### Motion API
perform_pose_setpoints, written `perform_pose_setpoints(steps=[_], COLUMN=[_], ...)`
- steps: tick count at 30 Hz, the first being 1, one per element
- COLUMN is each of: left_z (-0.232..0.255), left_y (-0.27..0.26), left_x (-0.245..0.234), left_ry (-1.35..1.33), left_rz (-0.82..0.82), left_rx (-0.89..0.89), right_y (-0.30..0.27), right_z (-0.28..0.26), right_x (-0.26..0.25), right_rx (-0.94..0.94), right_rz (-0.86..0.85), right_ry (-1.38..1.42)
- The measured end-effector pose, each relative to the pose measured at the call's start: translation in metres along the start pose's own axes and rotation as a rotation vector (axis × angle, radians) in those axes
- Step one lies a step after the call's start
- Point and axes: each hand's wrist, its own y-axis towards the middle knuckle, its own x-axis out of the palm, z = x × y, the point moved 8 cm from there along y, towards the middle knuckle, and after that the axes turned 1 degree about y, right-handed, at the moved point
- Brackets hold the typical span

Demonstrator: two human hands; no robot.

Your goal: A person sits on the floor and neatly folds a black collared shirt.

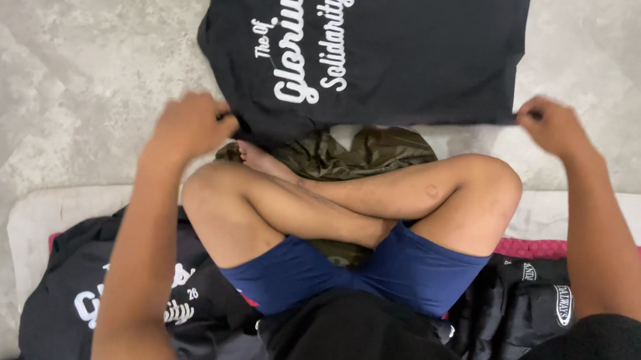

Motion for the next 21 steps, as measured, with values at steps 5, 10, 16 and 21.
perform_pose_setpoints(steps=[5,10,16,21], left_z=[-0.015,-0.014,-0.018,-0.073], left_y=[0.114,0.215,0.245,0.235], left_x=[-0.045,-0.066,-0.046,0.025], left_ry=[0.233,0.113,-0.056,-0.311], left_rz=[0.429,0.635,0.988,0.664], left_rx=[0.217,0.282,0.213,-0.270], right_y=[0.056,0.106,0.136,0.120], right_z=[0.004,0.013,0.050,0.079], right_x=[-0.035,-0.034,-0.005,0.026], right_rx=[-0.112,0.102,0.256,0.444], right_rz=[0.354,0.523,0.672,0.653], right_ry=[0.211,0.446,0.365,0.401])
